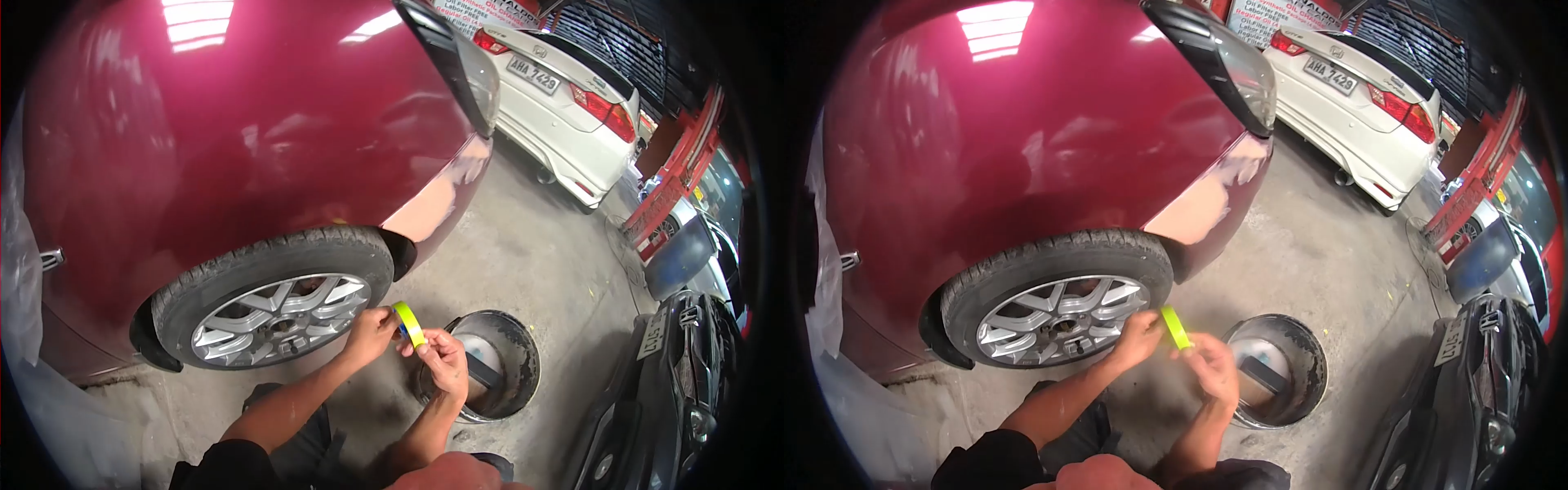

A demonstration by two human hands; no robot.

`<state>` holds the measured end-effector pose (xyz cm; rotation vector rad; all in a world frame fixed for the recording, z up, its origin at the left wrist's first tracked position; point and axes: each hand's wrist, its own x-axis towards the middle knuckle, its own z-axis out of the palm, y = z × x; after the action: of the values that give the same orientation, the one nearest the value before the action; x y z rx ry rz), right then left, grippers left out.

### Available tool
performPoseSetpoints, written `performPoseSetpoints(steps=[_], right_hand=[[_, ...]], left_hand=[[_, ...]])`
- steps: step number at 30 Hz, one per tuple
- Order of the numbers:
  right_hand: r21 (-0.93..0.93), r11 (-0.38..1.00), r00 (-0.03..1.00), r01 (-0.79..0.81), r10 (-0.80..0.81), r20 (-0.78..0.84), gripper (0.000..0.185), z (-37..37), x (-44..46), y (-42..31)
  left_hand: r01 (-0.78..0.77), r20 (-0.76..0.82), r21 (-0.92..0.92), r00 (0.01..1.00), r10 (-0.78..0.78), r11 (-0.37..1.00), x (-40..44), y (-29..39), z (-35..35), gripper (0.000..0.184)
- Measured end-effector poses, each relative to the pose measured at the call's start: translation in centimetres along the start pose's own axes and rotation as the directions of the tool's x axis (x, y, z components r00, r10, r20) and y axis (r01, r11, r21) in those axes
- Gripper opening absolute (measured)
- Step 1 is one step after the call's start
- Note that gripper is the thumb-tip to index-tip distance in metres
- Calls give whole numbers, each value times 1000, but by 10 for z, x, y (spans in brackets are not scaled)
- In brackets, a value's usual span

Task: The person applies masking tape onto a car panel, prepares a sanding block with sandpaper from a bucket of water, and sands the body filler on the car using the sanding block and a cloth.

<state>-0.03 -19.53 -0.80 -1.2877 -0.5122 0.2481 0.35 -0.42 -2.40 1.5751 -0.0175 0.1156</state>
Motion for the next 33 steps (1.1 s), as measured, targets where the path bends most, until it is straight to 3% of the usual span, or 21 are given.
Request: performPoseSetpoints(steps=[2, 4, 6, 8, 9, 10, 12, 18, 22, 23, 28, 31, 33], right_hand=[[42, 996, 997, 81, -81, 9, 23, 11, 5, -5], [-2, 1000, 998, -21, 21, -60, 22, 9, 1, -4], [64, 997, 999, 31, -31, 10, 22, 12, 4, -9], [53, 998, 999, 36, -36, -11, 21, 9, 2, -5], [55, 998, 1000, 15, -14, -24, 22, 7, 1, -3], [58, 998, 999, -3, 5, -32, 23, 6, -1, -2], [18, 1000, 1000, 0, 0, -29, 25, 2, -1, -1], [-180, 982, 999, 47, -48, -1, 23, -7, -3, -6], [-162, 985, 998, 57, -52, 32, 28, -11, -4, -6], [-79, 996, 999, 39, -37, 26, 29, -10, -5, -6], [-158, 987, 998, 41, -35, 44, 28, -11, -7, -13], [-130, 991, 999, 40, -37, 26, 26, -13, -9, -10], [-79, 997, 1000, 24, -25, -10, 25, -14, -10, -10]], left_hand=[[236, 126, -185, 968, -215, 954, 0, 4, -4, 31], [477, 291, -395, 875, -386, 785, -2, 14, -7, 37], [505, 242, -139, 852, -465, 852, -8, 53, -9, 31], [153, 134, -300, 984, -117, 942, -5, 3, 3, 20], [67, 85, -281, 995, -45, 957, -3, 3, 3, 26], [-77, -31, -121, 997, 74, 990, -2, 4, 4, 41], [-219, -85, 91, 970, 227, 971, -2, 16, -1, 53], [-516, 57, 381, 841, 538, 767, -1, 38, -3, 52], [-549, 90, 407, 820, 566, 730, 2, 32, -2, 48], [-523, 64, 386, 837, 543, 760, 1, 32, 0, 45], [-362, 7, 349, 924, 383, 864, 1, 21, -1, 34], [-229, 106, 226, 972, 210, 947, 2, 20, -6, 42], [-109, 219, -1, 970, 107, 994, 0, 29, -1, 49]])
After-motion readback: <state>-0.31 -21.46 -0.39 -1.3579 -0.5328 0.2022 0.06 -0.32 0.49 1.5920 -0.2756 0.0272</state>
